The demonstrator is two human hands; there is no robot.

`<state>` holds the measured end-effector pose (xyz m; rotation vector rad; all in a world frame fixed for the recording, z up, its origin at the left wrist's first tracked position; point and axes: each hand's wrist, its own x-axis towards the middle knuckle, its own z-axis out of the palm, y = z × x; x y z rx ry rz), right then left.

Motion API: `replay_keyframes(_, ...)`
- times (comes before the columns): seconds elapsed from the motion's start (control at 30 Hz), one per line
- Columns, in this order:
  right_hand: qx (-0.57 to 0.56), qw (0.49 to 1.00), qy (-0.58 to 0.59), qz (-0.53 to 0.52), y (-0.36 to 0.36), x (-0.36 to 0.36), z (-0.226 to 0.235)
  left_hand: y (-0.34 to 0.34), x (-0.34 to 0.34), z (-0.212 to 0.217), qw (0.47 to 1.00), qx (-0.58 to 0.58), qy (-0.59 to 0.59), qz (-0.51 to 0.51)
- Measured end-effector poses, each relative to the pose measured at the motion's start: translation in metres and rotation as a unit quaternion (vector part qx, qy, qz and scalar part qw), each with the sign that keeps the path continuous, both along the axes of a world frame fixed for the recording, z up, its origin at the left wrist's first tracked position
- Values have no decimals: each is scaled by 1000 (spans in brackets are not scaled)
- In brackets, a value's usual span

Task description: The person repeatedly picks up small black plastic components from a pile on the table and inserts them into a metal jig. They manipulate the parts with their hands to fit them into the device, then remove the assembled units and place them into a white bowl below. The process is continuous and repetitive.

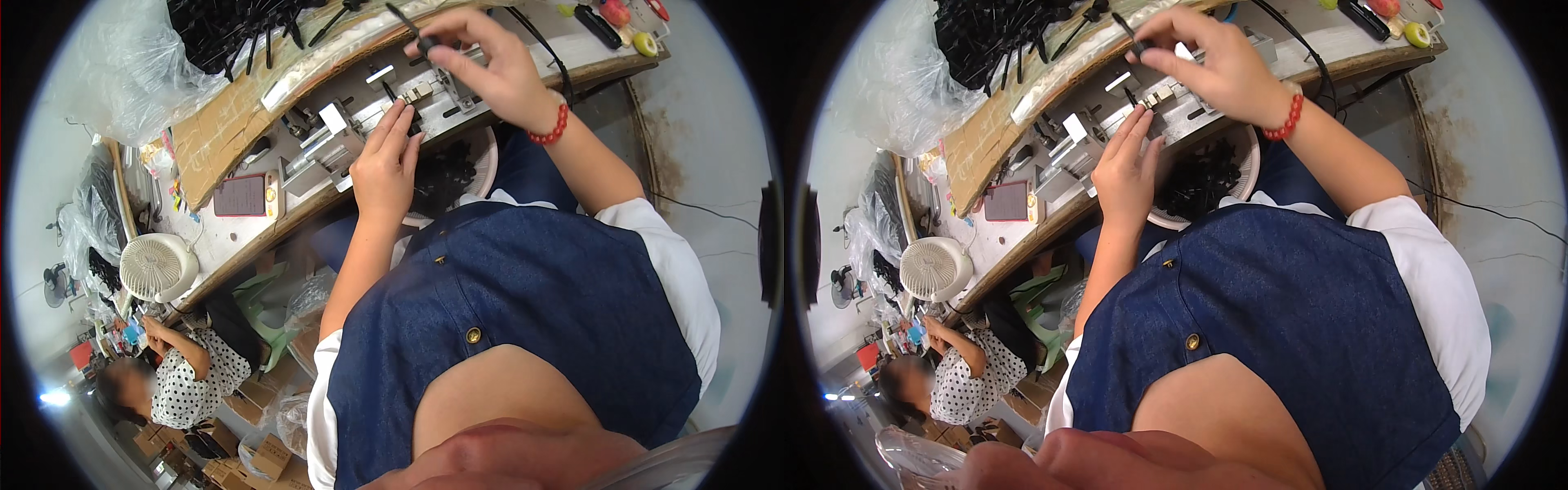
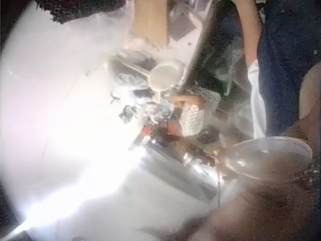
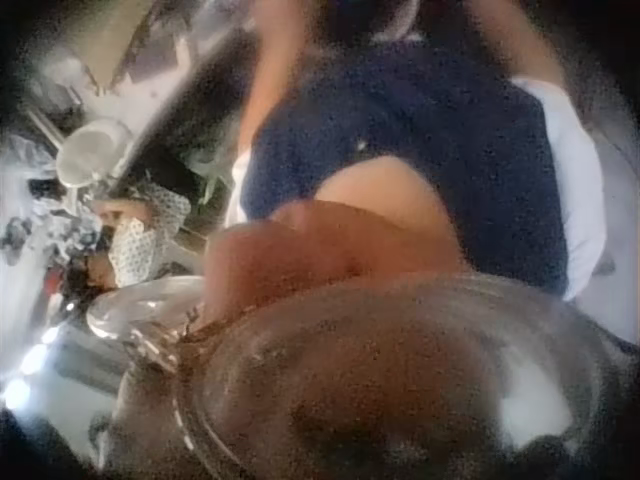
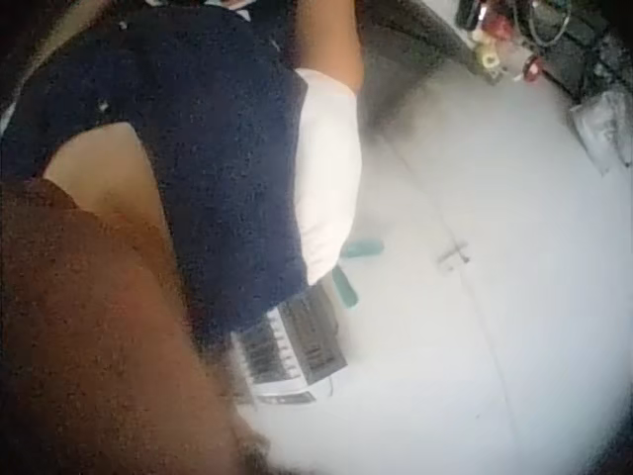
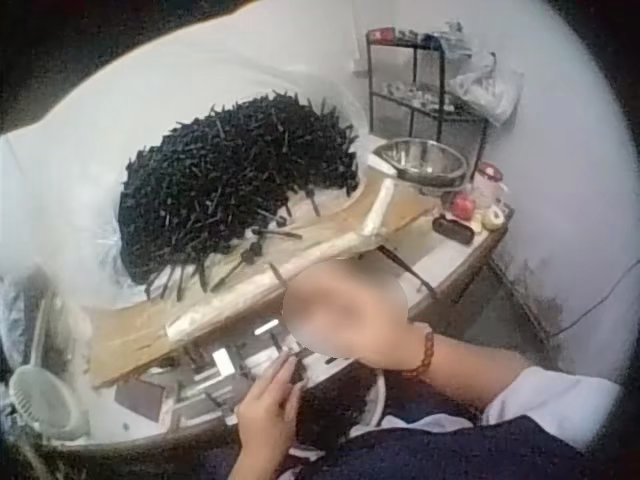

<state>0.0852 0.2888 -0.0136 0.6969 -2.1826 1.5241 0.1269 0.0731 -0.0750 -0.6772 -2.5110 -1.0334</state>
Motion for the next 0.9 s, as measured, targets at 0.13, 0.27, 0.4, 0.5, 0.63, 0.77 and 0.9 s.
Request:
replay_keyframes(0.13,128,988,81,2,-4,34,-12,-7,-8,22,999,48,1,-16)
replay_keyframes(0.27,187,979,78,16,-13,49,-35,-13,-59,67,994,22,96,38)
replay_keyframes(0.4,274,955,111,-14,-24,48,-50,-2,-127,93,979,-103,163,63)
replay_keyframes(0.5,333,931,142,-37,-31,40,-56,20,-146,107,980,-157,50,114)
replay_keyframes(0.63,361,917,160,-47,-32,34,-59,29,-161,108,973,-180,13,143)
replay_keyframes(0.77,364,913,174,-54,-32,34,-58,28,-159,105,975,-174,36,133)
replay_keyframes(0.9,381,902,194,-57,-33,32,-56,21,-169,92,961,-231,96,121)
